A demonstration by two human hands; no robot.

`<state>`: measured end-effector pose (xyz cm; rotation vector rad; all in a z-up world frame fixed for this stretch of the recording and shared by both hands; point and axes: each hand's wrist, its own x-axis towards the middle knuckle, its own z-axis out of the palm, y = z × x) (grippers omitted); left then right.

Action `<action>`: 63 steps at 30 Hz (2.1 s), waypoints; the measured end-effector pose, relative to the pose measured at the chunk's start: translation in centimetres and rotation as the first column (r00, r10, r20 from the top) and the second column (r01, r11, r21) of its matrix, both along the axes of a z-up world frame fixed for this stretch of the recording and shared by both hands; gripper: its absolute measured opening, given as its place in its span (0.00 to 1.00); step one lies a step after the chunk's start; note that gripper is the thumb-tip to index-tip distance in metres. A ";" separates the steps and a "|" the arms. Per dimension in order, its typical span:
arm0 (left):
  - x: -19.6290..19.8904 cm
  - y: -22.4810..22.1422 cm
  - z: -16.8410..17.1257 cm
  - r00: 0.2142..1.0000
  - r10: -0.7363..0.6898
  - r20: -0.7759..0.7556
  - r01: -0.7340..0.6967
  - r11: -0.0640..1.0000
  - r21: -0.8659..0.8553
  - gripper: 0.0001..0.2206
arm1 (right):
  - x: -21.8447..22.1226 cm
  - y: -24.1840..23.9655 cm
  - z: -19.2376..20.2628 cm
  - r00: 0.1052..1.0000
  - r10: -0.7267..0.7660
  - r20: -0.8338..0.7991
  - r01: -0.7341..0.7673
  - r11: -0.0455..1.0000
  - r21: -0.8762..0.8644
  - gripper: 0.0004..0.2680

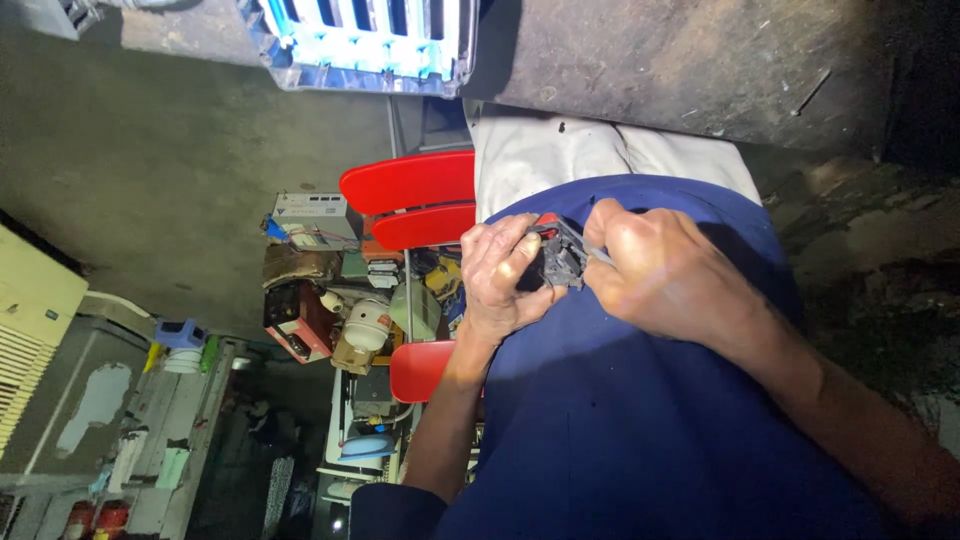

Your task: Disassembling a rechargeable battery pack to inspect internal cells and circuitry using a prying tool.

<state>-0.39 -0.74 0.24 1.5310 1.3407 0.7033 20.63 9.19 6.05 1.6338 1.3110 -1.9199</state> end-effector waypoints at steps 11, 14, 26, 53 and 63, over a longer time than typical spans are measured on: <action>0.0 0.2 0.0 1.000 -0.008 -0.019 0.007 0.999 -0.033 0.27 | -0.3 0.5 -0.2 1.000 -0.015 0.012 0.017 0.984 -0.180 0.08; 0.1 0.2 0.0 1.000 0.001 -0.023 -0.002 0.999 -0.042 0.26 | -0.4 0.0 0.1 1.000 -0.005 0.018 0.007 0.991 -0.134 0.09; 0.4 0.6 0.1 0.998 0.007 -0.060 -0.010 0.999 -0.053 0.26 | -1.3 0.1 -1.0 0.992 -0.080 0.100 0.100 0.972 -0.213 0.07; 0.0 0.3 0.1 1.000 -0.015 -0.018 0.013 0.991 -0.133 0.27 | -1.1 -4.7 -2.4 0.774 -0.604 0.191 0.633 0.732 -0.251 0.06; 0.1 1.8 2.1 1.000 0.030 0.000 -0.028 0.951 -0.307 0.15 | -1.5 -3.4 -1.4 0.752 -0.631 0.191 0.657 0.698 -0.285 0.05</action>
